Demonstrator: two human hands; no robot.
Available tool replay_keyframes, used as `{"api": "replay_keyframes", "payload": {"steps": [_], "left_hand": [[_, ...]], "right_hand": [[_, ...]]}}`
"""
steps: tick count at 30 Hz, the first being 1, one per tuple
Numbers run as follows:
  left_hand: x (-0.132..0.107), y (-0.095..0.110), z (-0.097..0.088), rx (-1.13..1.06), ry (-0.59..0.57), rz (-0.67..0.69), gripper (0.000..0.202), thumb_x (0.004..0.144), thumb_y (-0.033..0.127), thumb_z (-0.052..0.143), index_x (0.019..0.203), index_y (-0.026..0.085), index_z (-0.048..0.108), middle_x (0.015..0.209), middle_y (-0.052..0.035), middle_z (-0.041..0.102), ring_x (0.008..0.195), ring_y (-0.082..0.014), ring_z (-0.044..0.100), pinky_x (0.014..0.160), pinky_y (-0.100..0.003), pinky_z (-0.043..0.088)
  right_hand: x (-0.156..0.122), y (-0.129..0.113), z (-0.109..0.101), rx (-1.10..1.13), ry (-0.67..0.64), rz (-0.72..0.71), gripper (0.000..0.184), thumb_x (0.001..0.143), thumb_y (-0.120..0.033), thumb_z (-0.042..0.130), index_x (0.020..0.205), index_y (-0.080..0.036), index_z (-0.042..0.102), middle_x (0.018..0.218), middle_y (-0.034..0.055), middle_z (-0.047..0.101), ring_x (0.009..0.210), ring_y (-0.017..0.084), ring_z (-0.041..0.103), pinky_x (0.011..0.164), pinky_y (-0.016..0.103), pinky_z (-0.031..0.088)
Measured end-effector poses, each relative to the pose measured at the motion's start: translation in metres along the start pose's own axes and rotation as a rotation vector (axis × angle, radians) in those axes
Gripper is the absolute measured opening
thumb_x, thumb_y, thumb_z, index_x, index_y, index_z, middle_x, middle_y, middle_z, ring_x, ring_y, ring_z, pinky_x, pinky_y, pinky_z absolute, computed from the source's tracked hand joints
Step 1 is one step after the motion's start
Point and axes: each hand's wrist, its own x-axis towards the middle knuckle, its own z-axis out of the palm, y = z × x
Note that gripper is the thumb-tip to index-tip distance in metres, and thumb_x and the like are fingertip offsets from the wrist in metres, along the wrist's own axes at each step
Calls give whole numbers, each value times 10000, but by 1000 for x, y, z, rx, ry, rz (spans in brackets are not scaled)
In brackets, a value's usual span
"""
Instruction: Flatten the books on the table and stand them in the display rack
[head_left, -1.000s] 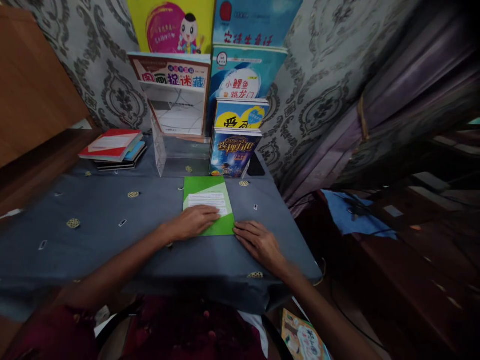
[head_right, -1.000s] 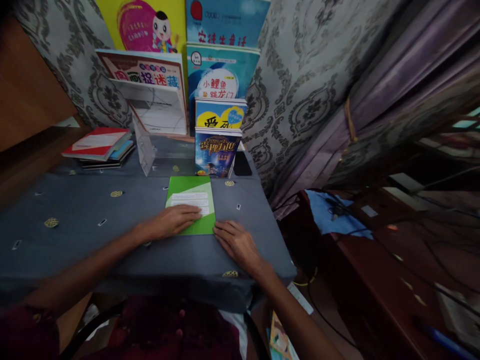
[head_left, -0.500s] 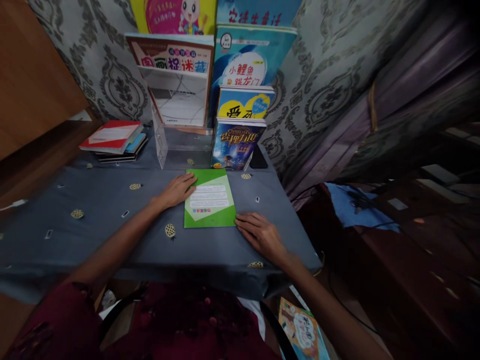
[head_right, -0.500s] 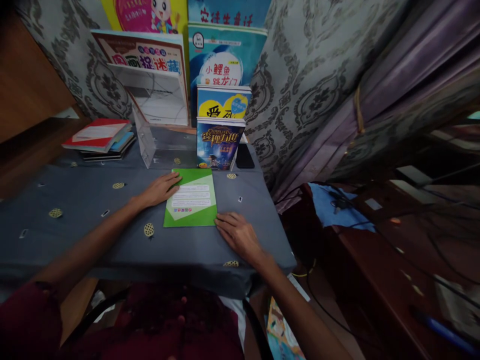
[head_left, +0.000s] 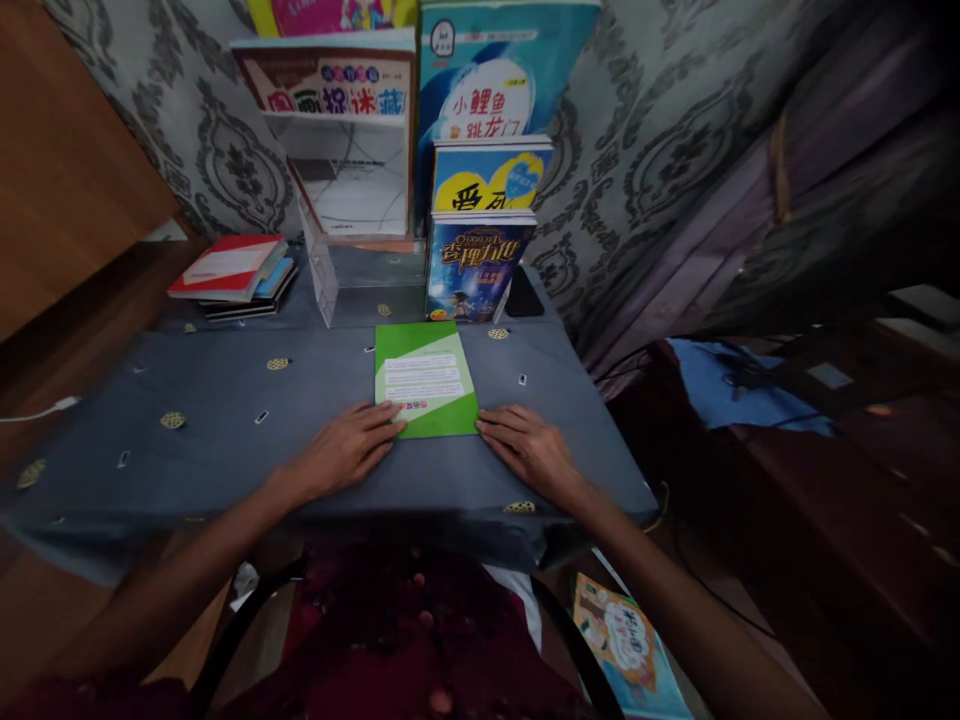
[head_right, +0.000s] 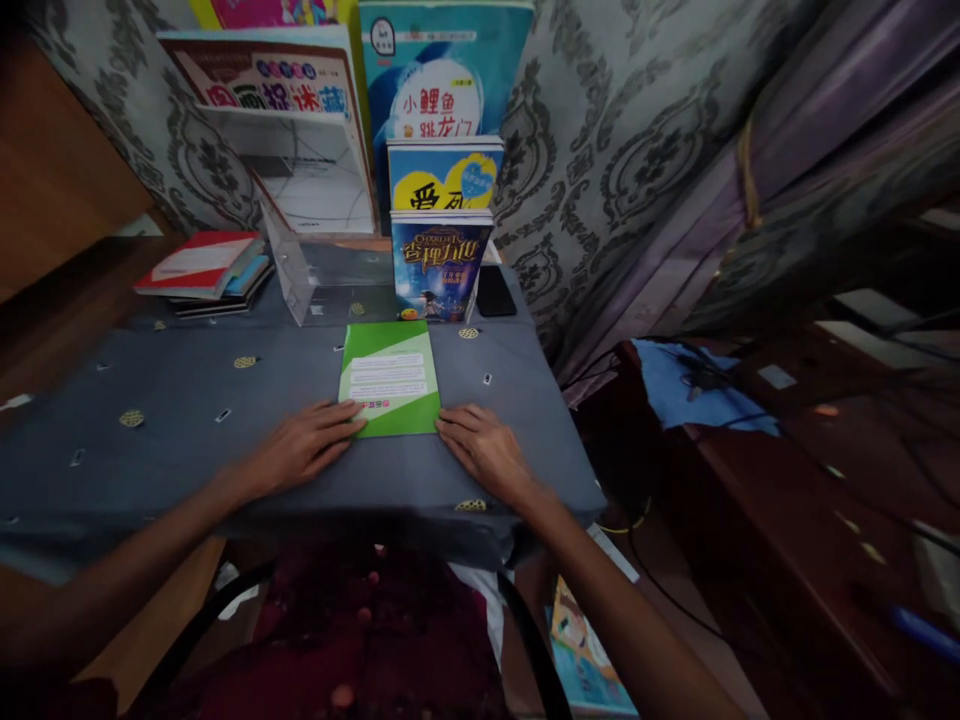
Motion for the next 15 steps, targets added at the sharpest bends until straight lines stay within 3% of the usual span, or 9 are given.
{"api": "replay_keyframes", "payload": {"steps": [7, 15], "left_hand": [[-11, 14, 2, 35, -32, 25, 410, 1041, 298, 379, 1407, 214, 544, 1455, -80, 567, 1393, -219, 485, 1175, -490, 379], [24, 34, 10, 23, -107, 75, 448, 1052, 351, 374, 1461, 194, 469, 1513, -84, 504, 1450, -209, 402, 1210, -468, 315]], "right_hand": [[1, -2, -2, -21, 3, -13, 261, 1013, -228, 498, 1100, -210, 743, 1128, 84, 754, 1004, 238, 683, 856, 426, 588], [2, 1, 1, -44, 21, -25, 246, 1001, -224, 517, 1062, -214, 755, 1086, 85, 763, 980, 236, 692, 824, 408, 592]]}}
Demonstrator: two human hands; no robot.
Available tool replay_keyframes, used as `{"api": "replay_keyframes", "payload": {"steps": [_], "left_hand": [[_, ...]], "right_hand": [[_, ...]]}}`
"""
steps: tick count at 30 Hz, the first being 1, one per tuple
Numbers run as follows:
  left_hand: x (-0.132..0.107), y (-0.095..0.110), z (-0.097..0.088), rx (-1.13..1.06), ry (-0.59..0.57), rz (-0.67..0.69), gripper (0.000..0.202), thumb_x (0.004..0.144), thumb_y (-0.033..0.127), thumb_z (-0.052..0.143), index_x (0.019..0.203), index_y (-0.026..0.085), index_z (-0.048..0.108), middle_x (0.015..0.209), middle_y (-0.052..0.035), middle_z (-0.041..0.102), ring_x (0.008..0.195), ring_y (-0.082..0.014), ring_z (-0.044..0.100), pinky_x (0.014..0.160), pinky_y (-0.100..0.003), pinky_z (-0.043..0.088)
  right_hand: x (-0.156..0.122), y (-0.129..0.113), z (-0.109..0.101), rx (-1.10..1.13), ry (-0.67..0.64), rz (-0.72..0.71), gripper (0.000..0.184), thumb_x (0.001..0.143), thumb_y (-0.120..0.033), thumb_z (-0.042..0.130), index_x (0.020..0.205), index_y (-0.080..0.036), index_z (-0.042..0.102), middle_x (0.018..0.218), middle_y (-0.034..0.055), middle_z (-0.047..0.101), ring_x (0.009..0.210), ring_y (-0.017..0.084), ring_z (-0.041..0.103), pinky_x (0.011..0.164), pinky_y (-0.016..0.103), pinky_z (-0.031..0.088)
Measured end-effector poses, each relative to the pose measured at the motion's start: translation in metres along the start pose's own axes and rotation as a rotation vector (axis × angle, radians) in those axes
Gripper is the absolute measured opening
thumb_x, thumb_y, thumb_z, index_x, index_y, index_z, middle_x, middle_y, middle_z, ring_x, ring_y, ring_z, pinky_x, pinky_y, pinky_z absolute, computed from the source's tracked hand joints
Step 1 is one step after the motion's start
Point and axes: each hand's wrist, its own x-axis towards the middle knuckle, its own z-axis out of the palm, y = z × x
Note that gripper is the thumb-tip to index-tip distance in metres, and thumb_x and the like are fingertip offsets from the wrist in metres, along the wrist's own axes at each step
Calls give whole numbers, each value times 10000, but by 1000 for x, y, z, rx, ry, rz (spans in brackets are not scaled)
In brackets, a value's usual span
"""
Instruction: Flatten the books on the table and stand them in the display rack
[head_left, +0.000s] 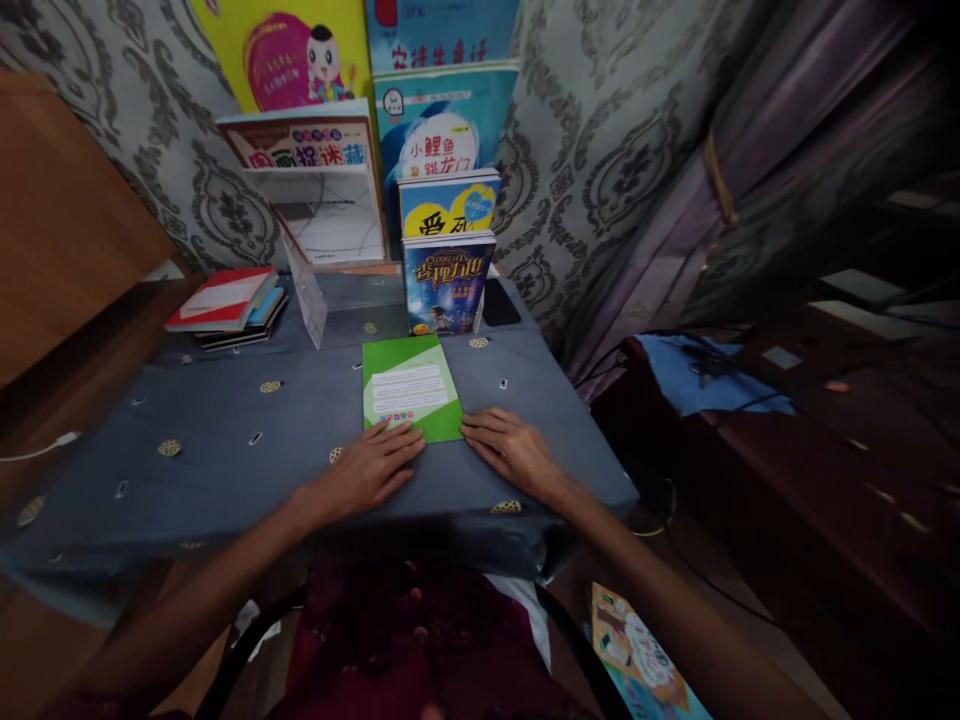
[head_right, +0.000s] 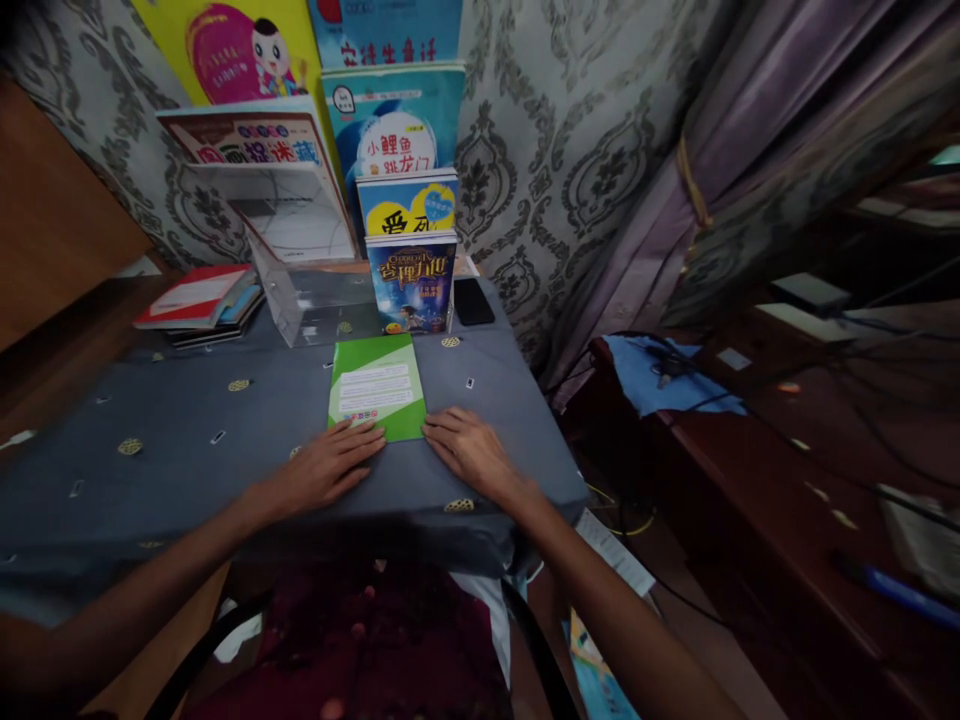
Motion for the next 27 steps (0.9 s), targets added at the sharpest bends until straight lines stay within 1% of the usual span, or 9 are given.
{"api": "replay_keyframes", "payload": {"steps": [4, 7, 10, 13, 17, 20, 24, 27], "left_hand": [[25, 8, 3, -16, -32, 45, 475, 1040, 397, 414, 1469, 196, 454, 1520, -93, 493, 1460, -223, 383, 1217, -484, 280], [42, 10, 2, -30, -55, 63, 475, 1034, 408, 435, 1450, 181, 474, 1509, -92, 508, 1447, -223, 405, 1204, -465, 298], [54, 7, 1, -56, -43, 77, 419, 1047, 372, 408, 1418, 207, 511, 1484, -75, 540, 1406, -193, 464, 1173, -424, 343], [66, -1, 2, -66, -3, 93, 381, 1052, 314, 386, 1389, 229, 541, 1457, -68, 570, 1367, -174, 508, 1135, -405, 382], [86, -20, 6, -36, 18, 106, 382, 1040, 256, 382, 1379, 224, 555, 1425, -81, 598, 1327, -180, 546, 1087, -389, 421], [107, -41, 10, -3, 22, 96, 392, 1038, 252, 369, 1380, 210, 558, 1427, -92, 594, 1321, -188, 552, 1075, -394, 431], [135, -76, 18, 27, 60, 28, 403, 1039, 276, 371, 1377, 167, 561, 1439, -112, 580, 1330, -199, 546, 1102, -403, 419], [151, -100, 24, 36, 105, -43, 411, 1036, 287, 384, 1380, 147, 560, 1454, -121, 561, 1358, -209, 521, 1124, -414, 407]], "right_hand": [[0, 0, 0, 11, -11, 26, 255, 997, -223, 517, 1107, -226, 747, 1080, 83, 763, 987, 230, 690, 850, 416, 586], [0, -2, -1, 14, 0, 33, 264, 999, -219, 507, 1118, -226, 742, 1078, 77, 763, 988, 229, 688, 861, 415, 584], [0, -4, -2, 22, 37, 31, 261, 999, -210, 502, 1110, -218, 739, 1079, 77, 763, 987, 230, 686, 862, 406, 586], [0, -5, -4, 42, 83, 27, 243, 991, -193, 517, 1105, -201, 732, 1078, 86, 763, 970, 229, 687, 864, 400, 588], [0, -5, -5, 42, 101, 28, 212, 968, -178, 551, 1075, -201, 732, 1073, 94, 761, 970, 237, 693, 856, 400, 593], [0, -5, -6, 46, 80, 48, 216, 966, -184, 553, 1085, -221, 729, 1065, 87, 763, 979, 235, 700, 845, 399, 597], [1, -5, -9, 65, 58, 66, 220, 973, -191, 543, 1096, -227, 721, 1080, 85, 760, 1005, 239, 699, 847, 402, 601], [1, -5, -9, 82, 56, 64, 232, 990, -201, 515, 1108, -214, 714, 1094, 90, 756, 1001, 238, 697, 838, 399, 606]]}}
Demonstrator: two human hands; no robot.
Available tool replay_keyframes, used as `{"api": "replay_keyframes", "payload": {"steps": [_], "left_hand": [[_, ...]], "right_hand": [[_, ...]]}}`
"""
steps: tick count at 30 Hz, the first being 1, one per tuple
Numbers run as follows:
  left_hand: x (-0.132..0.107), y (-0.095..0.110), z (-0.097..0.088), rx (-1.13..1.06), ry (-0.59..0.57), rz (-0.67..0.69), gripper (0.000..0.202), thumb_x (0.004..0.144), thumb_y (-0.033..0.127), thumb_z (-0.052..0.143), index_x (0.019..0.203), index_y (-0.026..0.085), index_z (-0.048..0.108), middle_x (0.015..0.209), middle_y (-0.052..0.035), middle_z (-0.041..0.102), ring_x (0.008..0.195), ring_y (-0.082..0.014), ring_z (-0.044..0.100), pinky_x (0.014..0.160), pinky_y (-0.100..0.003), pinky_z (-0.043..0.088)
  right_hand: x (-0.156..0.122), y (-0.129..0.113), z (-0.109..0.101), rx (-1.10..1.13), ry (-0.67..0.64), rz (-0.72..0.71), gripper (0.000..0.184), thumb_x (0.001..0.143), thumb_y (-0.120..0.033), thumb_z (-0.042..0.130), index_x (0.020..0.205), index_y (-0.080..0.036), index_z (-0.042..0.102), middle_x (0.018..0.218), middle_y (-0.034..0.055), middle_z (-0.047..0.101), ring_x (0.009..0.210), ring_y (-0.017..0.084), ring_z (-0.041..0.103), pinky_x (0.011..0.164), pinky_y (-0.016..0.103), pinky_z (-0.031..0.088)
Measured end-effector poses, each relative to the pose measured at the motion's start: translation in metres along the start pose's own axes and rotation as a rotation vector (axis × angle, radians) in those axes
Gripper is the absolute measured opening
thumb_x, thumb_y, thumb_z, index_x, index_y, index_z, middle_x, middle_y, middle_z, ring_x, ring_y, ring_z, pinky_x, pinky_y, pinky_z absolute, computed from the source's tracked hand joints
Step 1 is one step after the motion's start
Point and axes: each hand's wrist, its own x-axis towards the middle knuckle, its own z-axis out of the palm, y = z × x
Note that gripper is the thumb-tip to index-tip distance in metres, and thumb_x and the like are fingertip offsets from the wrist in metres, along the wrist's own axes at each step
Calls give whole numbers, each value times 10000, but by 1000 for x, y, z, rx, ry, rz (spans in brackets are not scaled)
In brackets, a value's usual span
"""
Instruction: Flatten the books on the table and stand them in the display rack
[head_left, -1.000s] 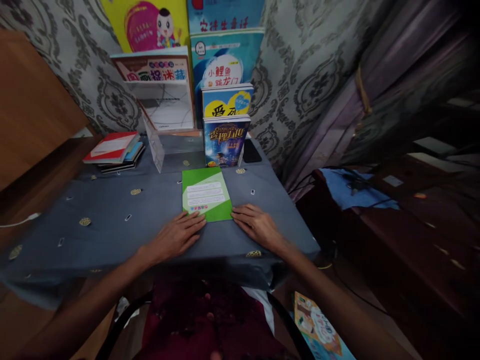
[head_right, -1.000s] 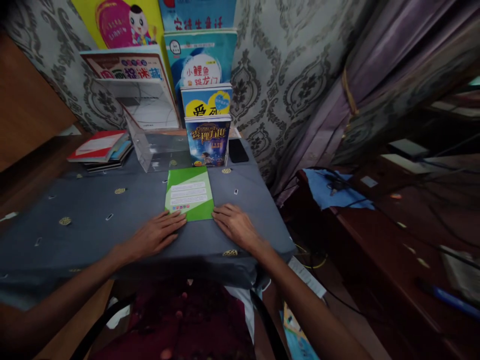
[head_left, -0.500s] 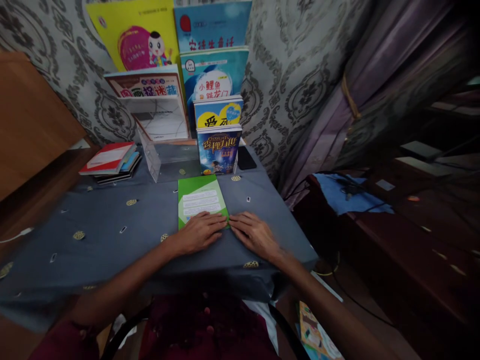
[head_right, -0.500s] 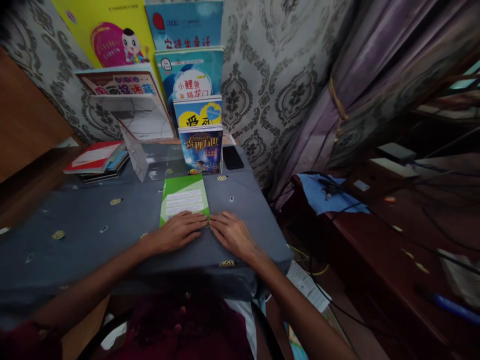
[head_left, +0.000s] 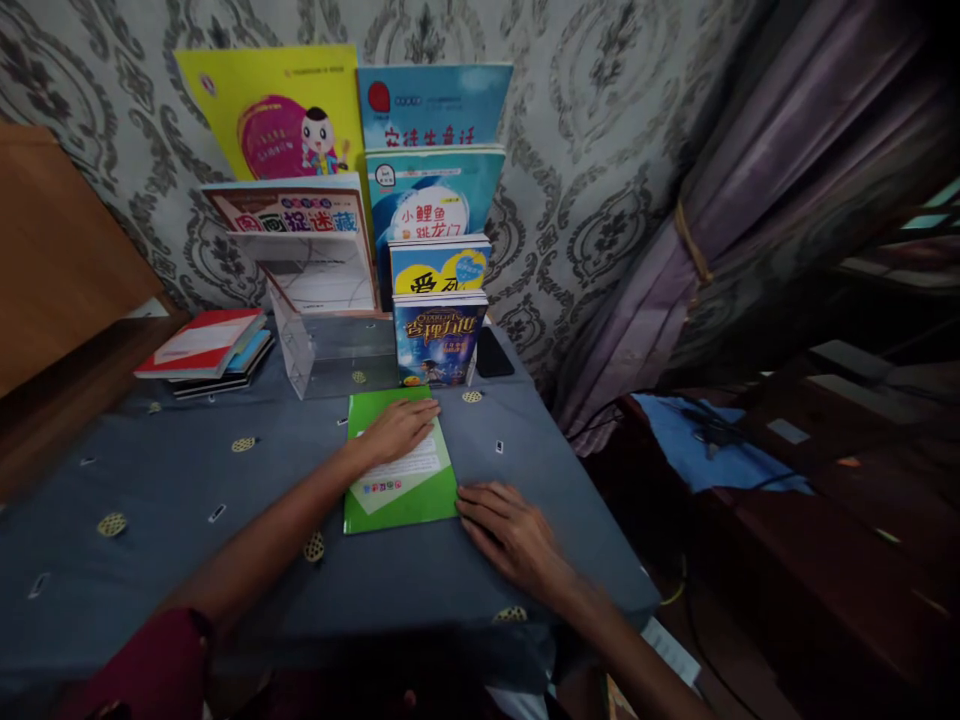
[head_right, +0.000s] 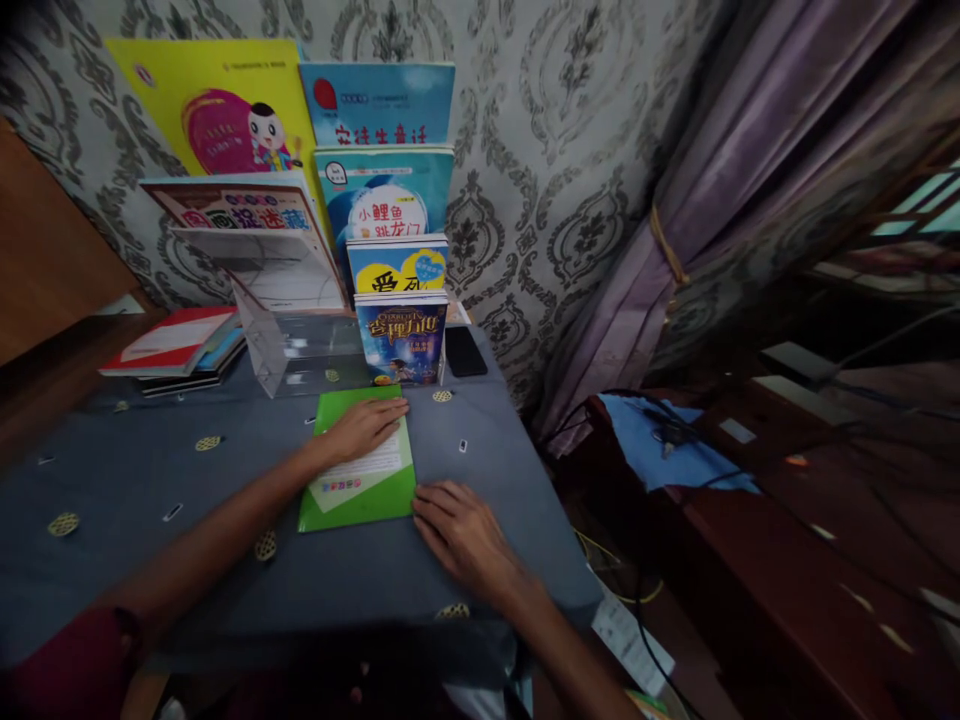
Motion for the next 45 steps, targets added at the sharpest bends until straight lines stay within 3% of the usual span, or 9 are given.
{"api": "replay_keyframes", "payload": {"steps": [5, 16, 22, 28, 32, 38, 41, 45], "left_hand": [[12, -19, 7, -56, 46, -48, 411, 1030, 302, 408, 1356, 128, 587, 1434, -125, 580, 1340, -213, 539, 1135, -405, 407], [8, -19, 11, -78, 129, -92, 411, 1002, 293, 471, 1332, 83, 595, 1405, -163, 598, 1329, -265, 546, 1127, -430, 426], [8, -26, 19, -126, 194, -78, 367, 995, 224, 437, 1295, 112, 615, 1377, -150, 623, 1296, -247, 575, 1124, -435, 435], [8, -31, 23, -164, 210, -62, 363, 986, 170, 416, 1289, 120, 609, 1353, -145, 638, 1286, -235, 578, 1119, -437, 443], [9, -29, 20, -175, 220, -70, 382, 983, 154, 403, 1321, 123, 579, 1335, -139, 646, 1251, -229, 597, 1103, -422, 457], [8, -25, 14, -165, 142, -92, 412, 994, 172, 377, 1369, 113, 536, 1385, -147, 608, 1290, -226, 564, 1129, -418, 422], [8, -20, 12, -125, 65, -141, 452, 1004, 178, 344, 1418, 56, 480, 1460, -177, 538, 1377, -233, 485, 1180, -407, 352], [3, -8, 10, -50, -53, -216, 521, 1027, 247, 314, 1505, 42, 351, 1568, -190, 395, 1485, -275, 326, 1214, -476, 269]], "right_hand": [[1, 0, 0, 9, -3, 12, 244, 1002, -220, 500, 1116, -225, 716, 1086, 85, 757, 999, 235, 697, 836, 401, 607], [6, 14, 5, 37, -150, 65, 325, 984, -272, 540, 1280, -210, 658, 1291, 134, 685, 1186, 277, 638, 990, 501, 524], [51, 43, 12, -11, -294, 109, 387, 1013, -291, 464, 1366, -206, 596, 1396, 127, 618, 1314, 277, 548, 1089, 515, 424], [101, 79, 35, -98, -305, 212, 397, 1009, -244, 418, 1350, -179, 611, 1409, 128, 609, 1301, 286, 549, 1091, 506, 387], [118, 94, 46, -94, -276, 239, 408, 989, -234, 431, 1348, -161, 611, 1399, 121, 618, 1284, 291, 555, 1077, 489, 397], [118, 102, 56, -64, -221, 251, 424, 980, -239, 437, 1357, -144, 606, 1424, 129, 596, 1324, 295, 523, 1112, 492, 363], [117, 104, 58, -37, -206, 235, 424, 986, -254, 439, 1368, -165, 600, 1427, 113, 596, 1323, 288, 530, 1108, 491, 369], [118, 106, 58, -15, -197, 249, 415, 987, -257, 458, 1368, -175, 602, 1423, 100, 603, 1331, 271, 530, 1113, 464, 373]]}}
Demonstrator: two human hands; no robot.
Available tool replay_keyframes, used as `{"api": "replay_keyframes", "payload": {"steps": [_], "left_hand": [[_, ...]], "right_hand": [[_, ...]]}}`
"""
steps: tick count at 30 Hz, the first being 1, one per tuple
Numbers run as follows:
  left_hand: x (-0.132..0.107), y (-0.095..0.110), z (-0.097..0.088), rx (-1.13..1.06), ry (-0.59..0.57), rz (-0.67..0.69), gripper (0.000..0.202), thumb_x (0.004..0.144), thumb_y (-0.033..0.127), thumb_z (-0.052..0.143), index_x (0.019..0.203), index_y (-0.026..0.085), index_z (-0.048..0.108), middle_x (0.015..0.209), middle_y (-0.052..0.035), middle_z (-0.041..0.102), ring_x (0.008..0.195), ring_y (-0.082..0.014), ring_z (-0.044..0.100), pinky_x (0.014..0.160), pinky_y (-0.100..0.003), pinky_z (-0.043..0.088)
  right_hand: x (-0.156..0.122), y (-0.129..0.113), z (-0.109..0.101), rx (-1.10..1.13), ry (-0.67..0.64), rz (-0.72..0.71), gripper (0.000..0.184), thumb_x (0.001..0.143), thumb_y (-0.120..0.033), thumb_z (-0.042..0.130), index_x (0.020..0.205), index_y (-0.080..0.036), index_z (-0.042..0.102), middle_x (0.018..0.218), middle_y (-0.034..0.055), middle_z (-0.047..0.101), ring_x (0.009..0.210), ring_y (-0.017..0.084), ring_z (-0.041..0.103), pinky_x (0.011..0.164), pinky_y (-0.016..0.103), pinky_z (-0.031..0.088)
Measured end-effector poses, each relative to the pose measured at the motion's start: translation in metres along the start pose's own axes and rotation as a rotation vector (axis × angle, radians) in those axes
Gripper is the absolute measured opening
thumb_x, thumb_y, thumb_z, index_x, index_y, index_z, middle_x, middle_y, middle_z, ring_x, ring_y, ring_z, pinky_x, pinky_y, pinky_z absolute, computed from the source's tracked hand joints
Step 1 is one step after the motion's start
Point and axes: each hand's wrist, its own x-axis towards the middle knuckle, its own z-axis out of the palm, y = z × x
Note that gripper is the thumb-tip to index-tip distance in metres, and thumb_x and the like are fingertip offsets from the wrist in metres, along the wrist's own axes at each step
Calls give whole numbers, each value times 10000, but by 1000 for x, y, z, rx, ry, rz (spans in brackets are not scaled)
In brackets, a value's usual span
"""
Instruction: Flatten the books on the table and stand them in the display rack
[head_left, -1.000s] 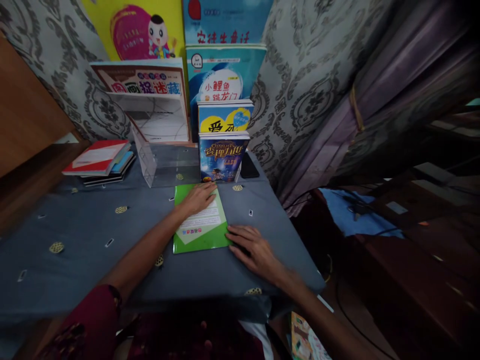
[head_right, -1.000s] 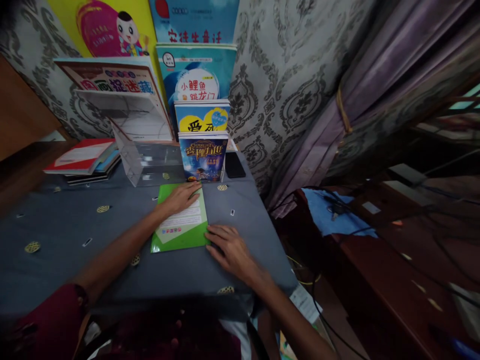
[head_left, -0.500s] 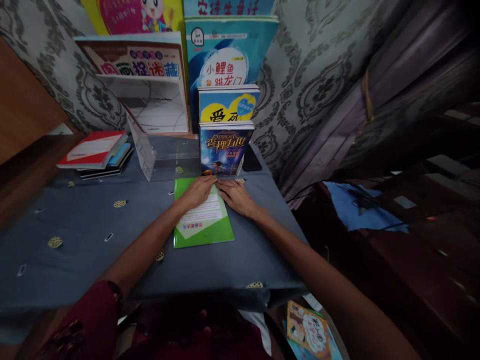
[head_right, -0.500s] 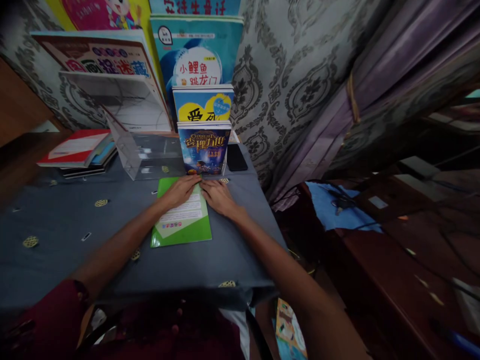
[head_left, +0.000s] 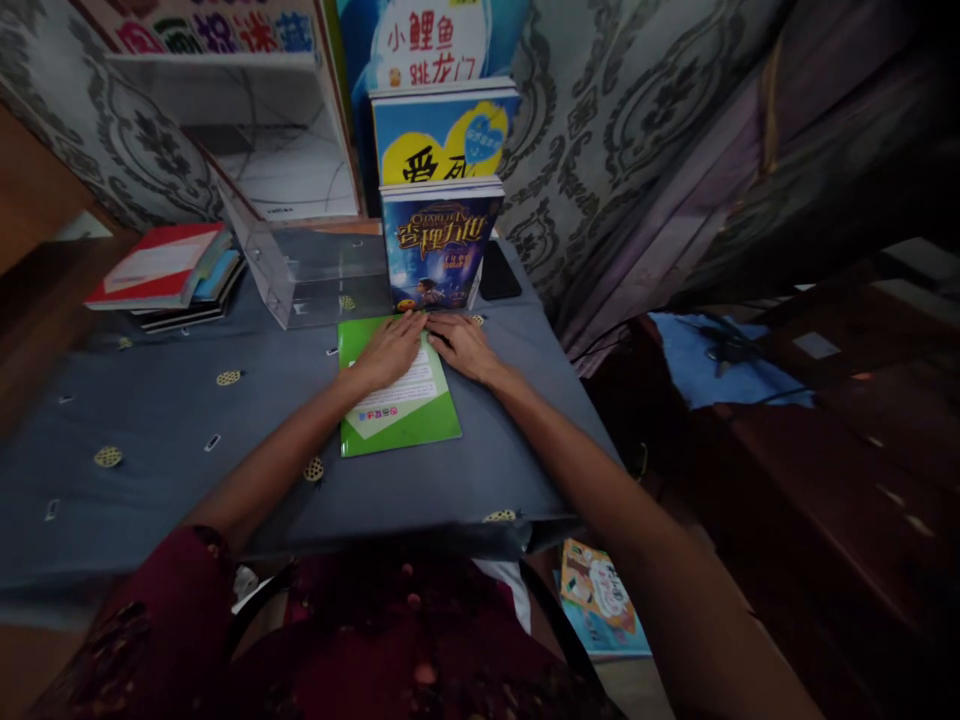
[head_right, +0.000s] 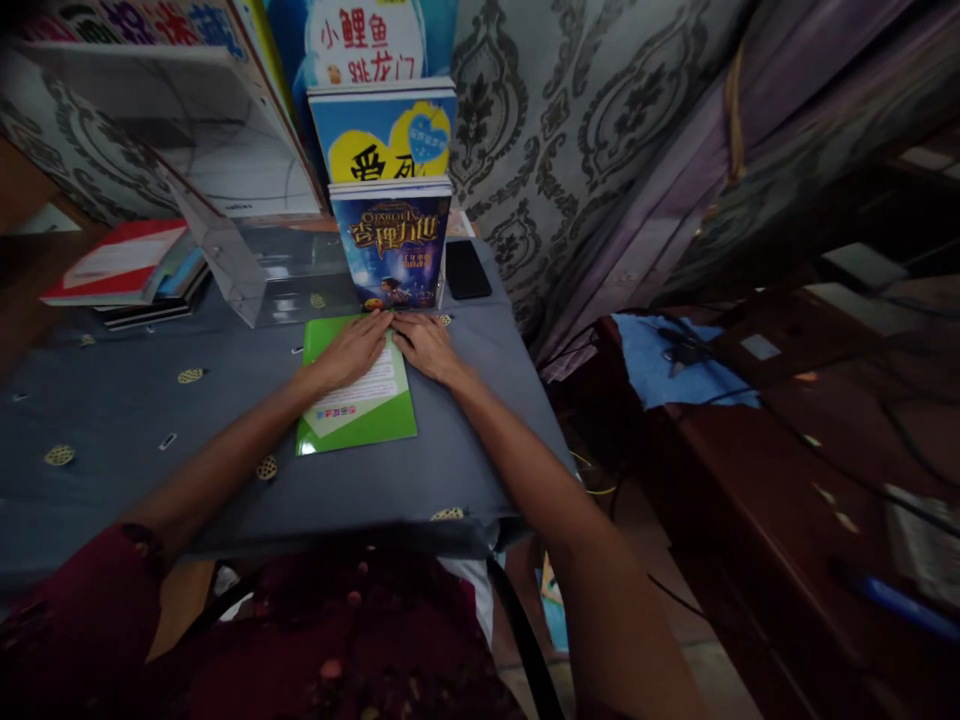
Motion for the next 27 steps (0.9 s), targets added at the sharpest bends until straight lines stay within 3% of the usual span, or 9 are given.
{"api": "replay_keyframes", "payload": {"steps": [6, 10, 14, 17, 23, 27], "left_hand": [[-33, 30, -8, 103, -122, 47, 616, 1051, 442, 264, 1546, 76, 273, 1627, -191, 265, 1531, -295, 190, 1228, -515, 191], [-66, 59, -13, 125, -199, 194, 684, 1040, 549, 237, 1549, 93, 272, 1626, -175, 278, 1537, -257, 183, 1249, -462, 111], [-97, 80, -13, 99, -238, 335, 756, 1014, 623, 254, 1582, 132, 170, 1654, -144, 209, 1551, -226, 111, 1253, -445, 46], [-107, 86, -11, 70, -221, 366, 678, 1039, 548, 266, 1592, 178, 134, 1657, -107, 221, 1552, -200, 100, 1254, -442, 41], [-107, 86, -7, -11, -160, 319, 503, 1066, 359, 303, 1549, 220, 289, 1618, -76, 336, 1527, -178, 223, 1248, -440, 138], [-107, 84, -6, -48, -128, 324, 456, 1065, 244, 286, 1515, 235, 361, 1576, -62, 417, 1506, -166, 283, 1245, -460, 170]], "right_hand": [[0, 1, 0, -3, 18, -1, 386, 989, -246, 460, 1327, -188, 637, 1418, 93, 608, 1335, 256, 529, 1117, 446, 376], [-1, 1, 0, -7, 13, 12, 396, 983, -227, 461, 1330, -143, 632, 1420, 121, 602, 1336, 261, 527, 1116, 449, 376], [-1, -1, 0, -15, 17, 16, 396, 984, -228, 451, 1329, -163, 633, 1421, 106, 604, 1329, 260, 532, 1119, 459, 372], [-2, -2, 0, -34, 8, 9, 404, 988, -224, 435, 1345, -180, 619, 1433, 100, 594, 1343, 263, 520, 1123, 473, 364], [-10, -7, 0, -78, -70, -20, 482, 1003, -263, 397, 1456, -128, 494, 1539, 150, 460, 1436, 269, 412, 1178, 505, 294], [-24, -14, -3, -66, -85, -61, 471, 1015, -250, 356, 1455, -163, 500, 1534, 132, 473, 1455, 267, 382, 1173, 545, 294]]}}
